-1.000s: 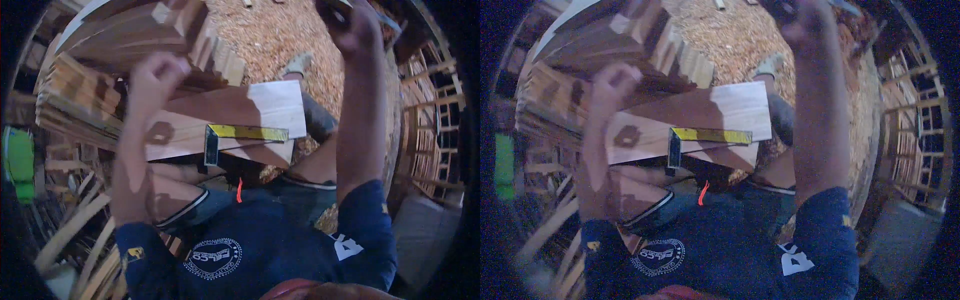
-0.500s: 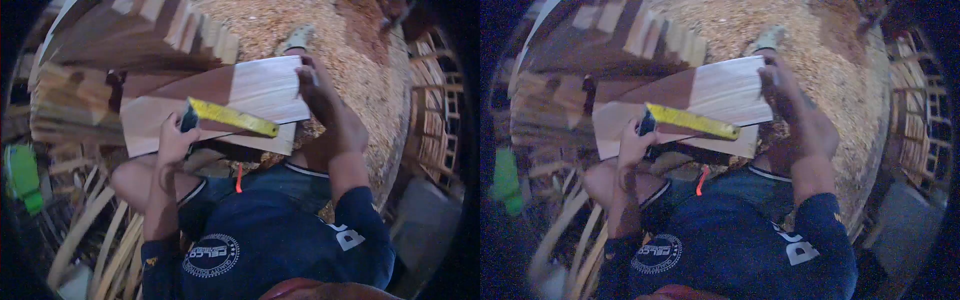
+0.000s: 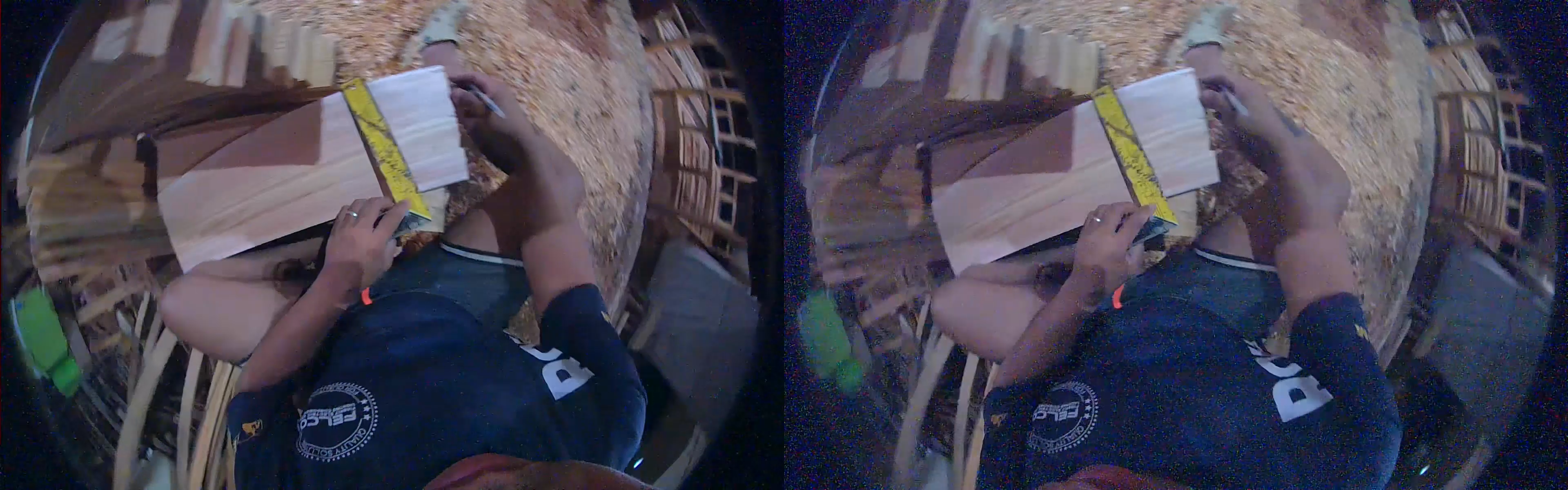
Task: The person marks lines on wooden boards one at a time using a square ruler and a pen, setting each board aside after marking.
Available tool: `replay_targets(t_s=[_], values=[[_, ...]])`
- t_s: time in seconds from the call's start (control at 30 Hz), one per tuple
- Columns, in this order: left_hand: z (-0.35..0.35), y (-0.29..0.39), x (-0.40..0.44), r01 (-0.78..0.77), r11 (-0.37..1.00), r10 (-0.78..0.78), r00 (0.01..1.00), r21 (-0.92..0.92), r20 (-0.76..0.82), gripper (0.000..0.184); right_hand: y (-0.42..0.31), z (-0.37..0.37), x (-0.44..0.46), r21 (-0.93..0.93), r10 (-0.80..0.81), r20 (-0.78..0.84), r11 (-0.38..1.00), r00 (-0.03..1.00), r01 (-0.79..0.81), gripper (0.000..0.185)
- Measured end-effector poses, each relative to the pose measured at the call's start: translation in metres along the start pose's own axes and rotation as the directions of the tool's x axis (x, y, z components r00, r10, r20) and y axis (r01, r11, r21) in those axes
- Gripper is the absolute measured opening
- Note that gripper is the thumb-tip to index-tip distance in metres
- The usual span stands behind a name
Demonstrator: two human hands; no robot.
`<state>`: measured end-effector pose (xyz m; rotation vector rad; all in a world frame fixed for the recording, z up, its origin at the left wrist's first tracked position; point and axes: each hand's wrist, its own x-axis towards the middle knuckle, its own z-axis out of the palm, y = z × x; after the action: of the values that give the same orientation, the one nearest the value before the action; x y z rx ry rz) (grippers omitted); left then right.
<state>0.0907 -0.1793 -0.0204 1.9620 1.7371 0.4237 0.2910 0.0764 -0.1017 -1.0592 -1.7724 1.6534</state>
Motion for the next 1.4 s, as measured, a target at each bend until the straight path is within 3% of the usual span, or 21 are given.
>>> replay_targets(t_s=[0.1,0.2,0.23,0.33,0.43,0.53,0.63,0.73,0.83,0.9,1.27,1.4], values=[[0.028,-0.005,0.01,-0.053,0.997,0.05,0.997,0.05,0.053,0.061,0.005,-0.013,0.0,-0.301,-0.091,-0.113,0.952,0.989,0.053,0.022],[0.03,-0.019,0.006,-0.097,0.995,0.095,0.994,0.027,0.053,0.057,0.007,-0.004,-0.005,-0.432,-0.196,-0.154,0.895,0.968,0.112,0.022],[0.023,-0.027,0.008,-0.11,0.994,0.109,0.992,0.015,0.067,0.055,0.021,0.001,0.004,-0.351,-0.221,-0.143,0.923,0.965,0.16,0.027],[0.034,-0.037,0.012,-0.191,0.981,0.191,0.981,-0.016,0.003,0.049,0.043,-0.002,0.005,-0.377,-0.241,-0.089,0.906,0.966,0.191,0.033],[0.036,-0.042,0.017,-0.26,0.964,0.26,0.966,-0.054,-0.017,0.048,0.033,0.009,-0.002,-0.286,-0.135,-0.149,0.954,0.98,0.088,0.031],[0.043,-0.048,0.017,-0.302,0.95,0.299,0.953,-0.074,-0.058,0.048,0.014,0.025,-0.004,-0.244,-0.139,-0.171,0.965,0.975,0.095,0.032],[0.031,-0.042,0.021,-0.296,0.953,0.293,0.955,-0.069,-0.045,0.051,-0.015,0.039,-0.012,0.032,-0.123,-0.243,0.99,0.962,0.135,0.041],[0.015,-0.044,0.022,-0.285,0.958,0.285,0.958,-0.017,-0.039,0.058,-0.055,0.042,-0.019,0.016,0.264,-0.166,0.964,0.95,-0.266,0.039],[0.002,-0.055,0.023,-0.316,0.948,0.316,0.949,0.038,0.008,0.062,-0.035,0.047,-0.022,-0.054,-0.01,-0.024,0.998,1.0,0.009,0.033],[0.004,-0.06,0.024,-0.339,0.94,0.335,0.938,0.031,0.088,0.064,-0.036,0.053,-0.035,-0.028,-0.005,-0.012,1.0,1.0,0.005,0.029],[0.006,-0.061,0.023,-0.342,0.94,0.34,0.936,0.007,0.092,0.064,-0.016,0.067,-0.04,-0.101,-0.141,-0.06,0.986,0.988,0.134,0.02],[0.005,-0.06,0.024,-0.341,0.94,0.338,0.936,0.014,0.1,0.064,-0.03,0.068,-0.045,-0.189,-0.047,-0.035,0.981,0.998,0.04,0.023]])
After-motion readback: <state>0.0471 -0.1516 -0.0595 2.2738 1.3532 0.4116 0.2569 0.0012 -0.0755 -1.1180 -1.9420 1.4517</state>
